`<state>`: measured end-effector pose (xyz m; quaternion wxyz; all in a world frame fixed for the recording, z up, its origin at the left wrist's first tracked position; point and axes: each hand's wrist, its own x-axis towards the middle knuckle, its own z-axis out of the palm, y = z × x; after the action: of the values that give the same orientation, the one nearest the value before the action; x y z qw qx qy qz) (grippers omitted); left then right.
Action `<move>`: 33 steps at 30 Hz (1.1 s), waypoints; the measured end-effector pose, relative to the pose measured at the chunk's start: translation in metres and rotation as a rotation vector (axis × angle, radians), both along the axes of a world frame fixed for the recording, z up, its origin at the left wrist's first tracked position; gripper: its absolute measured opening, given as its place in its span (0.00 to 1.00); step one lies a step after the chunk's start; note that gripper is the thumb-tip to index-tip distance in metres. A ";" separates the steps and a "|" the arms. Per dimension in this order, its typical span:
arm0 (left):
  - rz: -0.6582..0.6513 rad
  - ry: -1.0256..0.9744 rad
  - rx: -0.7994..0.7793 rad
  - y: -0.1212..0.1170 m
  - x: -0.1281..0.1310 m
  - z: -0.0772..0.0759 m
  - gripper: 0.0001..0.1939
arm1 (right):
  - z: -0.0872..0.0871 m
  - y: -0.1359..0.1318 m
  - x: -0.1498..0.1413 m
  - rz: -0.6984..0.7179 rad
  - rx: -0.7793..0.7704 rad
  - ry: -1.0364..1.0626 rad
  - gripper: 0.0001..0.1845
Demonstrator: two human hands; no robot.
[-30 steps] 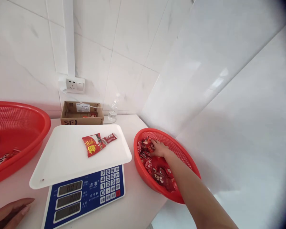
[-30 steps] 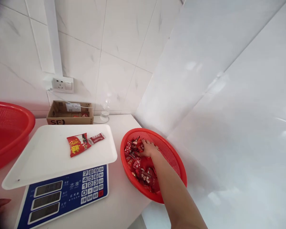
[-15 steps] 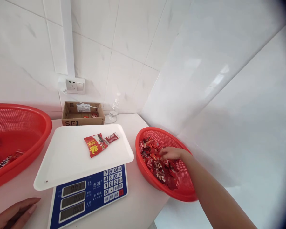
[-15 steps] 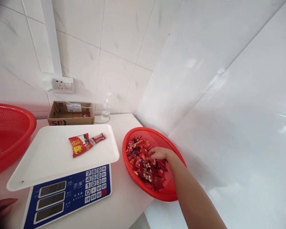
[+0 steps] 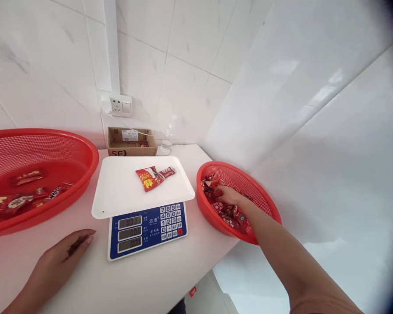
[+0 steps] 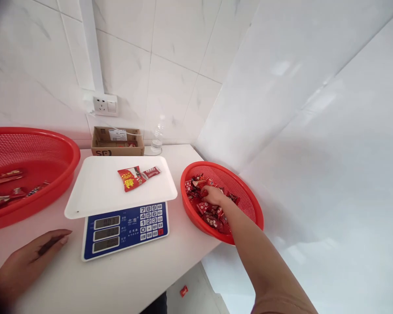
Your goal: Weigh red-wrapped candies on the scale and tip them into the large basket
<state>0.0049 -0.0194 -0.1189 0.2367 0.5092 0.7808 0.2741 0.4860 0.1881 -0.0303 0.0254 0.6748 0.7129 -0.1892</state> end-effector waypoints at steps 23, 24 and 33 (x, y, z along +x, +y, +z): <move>-0.129 -0.257 0.073 -0.003 0.009 0.016 0.19 | 0.087 -0.029 -0.142 0.026 0.213 0.843 0.19; -0.130 -0.260 0.075 -0.003 0.008 0.016 0.19 | 0.079 -0.027 -0.155 0.055 0.207 0.849 0.19; -0.150 -0.275 0.094 -0.008 0.011 0.023 0.17 | 0.051 -0.011 -0.201 0.058 0.369 0.885 0.17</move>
<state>0.0155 -0.0276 -0.0963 0.3369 0.5342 0.6871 0.3592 0.2849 0.1770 0.0204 -0.3952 0.5025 0.6956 -0.3278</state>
